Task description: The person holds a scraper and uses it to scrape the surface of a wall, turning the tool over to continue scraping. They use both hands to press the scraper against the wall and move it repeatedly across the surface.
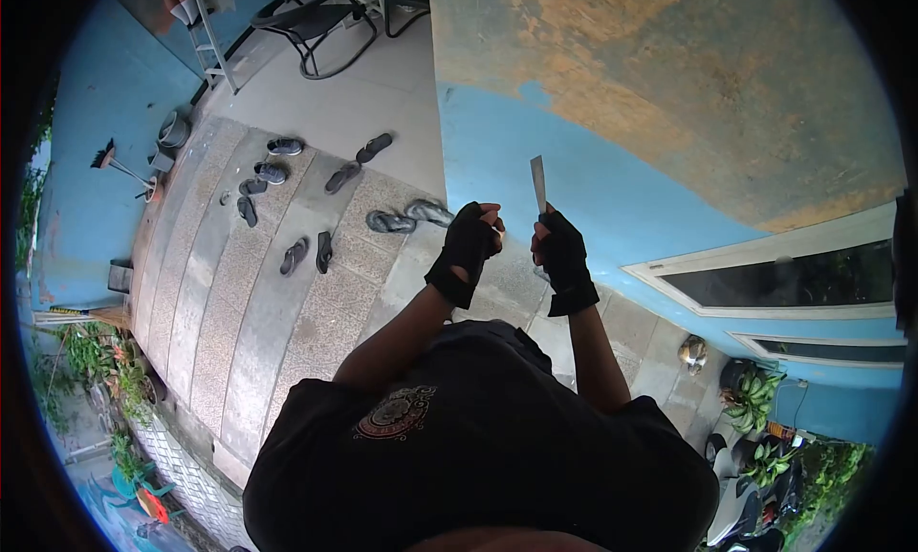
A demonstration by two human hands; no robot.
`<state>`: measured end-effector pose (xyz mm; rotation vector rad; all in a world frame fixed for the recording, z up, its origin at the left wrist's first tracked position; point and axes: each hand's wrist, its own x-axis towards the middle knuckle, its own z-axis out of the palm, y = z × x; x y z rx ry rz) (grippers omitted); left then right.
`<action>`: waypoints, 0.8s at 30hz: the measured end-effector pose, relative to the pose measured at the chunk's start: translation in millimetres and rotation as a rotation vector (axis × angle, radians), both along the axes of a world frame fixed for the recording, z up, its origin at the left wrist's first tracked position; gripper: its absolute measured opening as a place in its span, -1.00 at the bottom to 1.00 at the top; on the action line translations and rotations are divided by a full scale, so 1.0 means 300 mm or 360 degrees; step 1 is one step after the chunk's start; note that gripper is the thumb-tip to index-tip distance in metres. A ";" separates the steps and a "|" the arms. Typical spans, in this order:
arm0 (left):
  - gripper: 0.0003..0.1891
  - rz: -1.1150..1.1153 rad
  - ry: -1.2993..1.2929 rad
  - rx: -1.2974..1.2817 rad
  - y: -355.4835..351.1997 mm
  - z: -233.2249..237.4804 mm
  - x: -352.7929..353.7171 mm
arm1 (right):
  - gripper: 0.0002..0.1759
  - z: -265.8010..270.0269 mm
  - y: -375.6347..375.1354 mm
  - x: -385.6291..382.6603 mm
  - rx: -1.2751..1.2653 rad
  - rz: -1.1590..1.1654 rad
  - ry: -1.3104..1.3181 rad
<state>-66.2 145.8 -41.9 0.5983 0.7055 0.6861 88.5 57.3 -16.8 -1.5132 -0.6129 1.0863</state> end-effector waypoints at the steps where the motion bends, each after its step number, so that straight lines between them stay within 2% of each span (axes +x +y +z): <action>1: -0.74 -0.0045 0.0089 0.0112 0.024 -0.005 0.005 | -0.57 0.015 0.021 -0.009 0.0025 -0.0030 0.0010; 2: -0.73 -0.0089 0.0176 0.0225 0.045 -0.011 0.014 | -0.56 0.019 0.036 -0.010 0.0049 -0.0060 0.0017; 6: -0.69 -0.0143 0.0177 0.0127 0.076 0.013 0.078 | -0.49 0.029 0.045 0.021 0.0112 0.0008 0.0151; 8: -0.67 -0.0239 0.0083 -0.0038 0.090 0.041 0.130 | -0.37 0.080 0.048 0.047 0.0173 0.0056 0.0610; 9: -0.56 -0.0347 -0.0024 -0.0031 0.107 -0.011 0.166 | -0.37 0.096 0.055 0.063 0.0159 0.0065 0.0606; 10: -0.56 -0.0330 -0.0030 -0.0042 0.123 -0.037 0.206 | -0.40 0.109 0.064 0.081 0.0219 0.0073 0.0714; 12: -0.41 -0.0665 -0.0694 -0.0109 0.156 -0.080 0.282 | -0.43 0.133 0.084 0.123 0.0242 0.0102 0.0825; 13: -0.31 -0.0937 -0.1006 -0.0002 0.195 -0.055 0.309 | -0.45 0.146 0.101 0.152 0.0249 0.0189 0.0756; 14: -0.31 -0.0902 -0.1016 -0.0012 0.201 -0.032 0.358 | -0.46 0.161 0.115 0.181 0.0255 0.0277 0.0687; 16: -0.33 -0.0232 -0.0869 -0.0254 0.193 0.007 0.499 | -0.43 0.179 0.136 0.242 0.0136 0.0329 0.0626; 18: -0.39 -0.0145 -0.0840 -0.0228 0.220 0.023 0.585 | -0.61 0.175 0.153 0.309 0.0080 0.0374 0.0494; 19: -0.43 -0.0102 -0.0806 -0.0186 0.236 0.016 0.627 | -0.88 0.172 0.166 0.338 -0.0014 0.0329 0.0468; 20: -0.43 -0.0062 -0.0813 -0.0198 0.260 -0.008 0.673 | -0.88 0.170 0.184 0.370 -0.0041 0.0361 0.0467; 21: -0.47 -0.0143 -0.1163 -0.0162 0.282 -0.024 0.711 | -0.94 0.167 0.199 0.401 -0.0091 0.0395 0.0243; 22: -0.50 -0.0220 -0.1513 -0.0116 0.290 -0.044 0.740 | -0.88 0.165 0.209 0.429 -0.0138 0.0431 0.0019; 23: -0.50 -0.0174 -0.1520 -0.0119 0.288 -0.064 0.766 | -0.91 0.165 0.219 0.448 -0.0124 0.0442 -0.0151; 24: -0.52 -0.0111 -0.1495 -0.0163 0.287 -0.025 0.770 | -0.91 0.175 0.236 0.459 -0.0142 0.0480 -0.0152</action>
